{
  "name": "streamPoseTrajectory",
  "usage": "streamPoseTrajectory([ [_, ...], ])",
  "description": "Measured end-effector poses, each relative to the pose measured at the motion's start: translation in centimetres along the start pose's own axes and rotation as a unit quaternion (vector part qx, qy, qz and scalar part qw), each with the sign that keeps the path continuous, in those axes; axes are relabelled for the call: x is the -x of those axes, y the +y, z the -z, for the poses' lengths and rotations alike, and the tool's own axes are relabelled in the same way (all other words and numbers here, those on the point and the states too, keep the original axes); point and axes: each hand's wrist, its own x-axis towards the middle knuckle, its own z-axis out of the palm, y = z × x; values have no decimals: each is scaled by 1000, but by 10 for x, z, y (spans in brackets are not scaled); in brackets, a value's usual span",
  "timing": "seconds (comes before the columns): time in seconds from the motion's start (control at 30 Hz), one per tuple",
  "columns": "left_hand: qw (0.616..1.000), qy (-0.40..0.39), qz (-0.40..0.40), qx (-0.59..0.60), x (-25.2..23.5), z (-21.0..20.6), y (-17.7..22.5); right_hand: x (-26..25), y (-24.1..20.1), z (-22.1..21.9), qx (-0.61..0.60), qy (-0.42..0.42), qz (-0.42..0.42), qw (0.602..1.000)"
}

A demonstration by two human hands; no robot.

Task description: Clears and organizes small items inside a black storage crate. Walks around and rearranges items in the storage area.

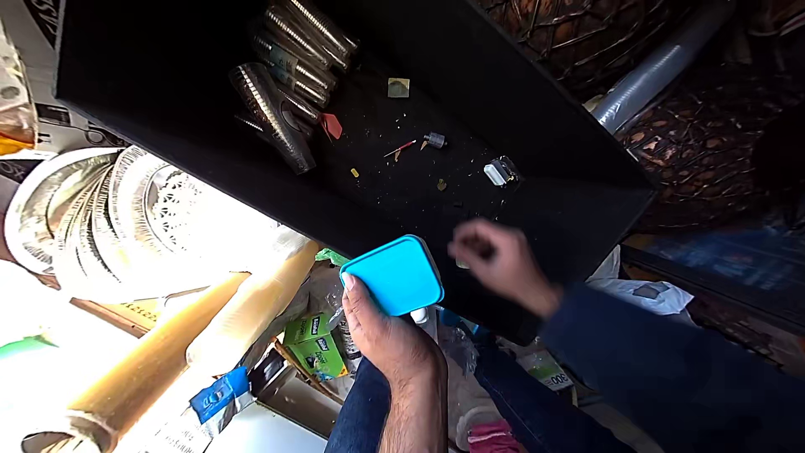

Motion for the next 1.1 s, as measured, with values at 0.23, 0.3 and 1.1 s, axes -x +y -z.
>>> streamPoseTrajectory([
  [0.23,1000,2,-3,-4,-21,4,14,-249,133,-68,283,-72,-100,951],
  [0.3,1000,6,-6,-3,-24,8,15,-241,131,-89,330,-85,-110,934],
  [1.1,996,-59,-3,-62,-14,-1,-9,-77,201,-70,289,-83,-211,930],
])
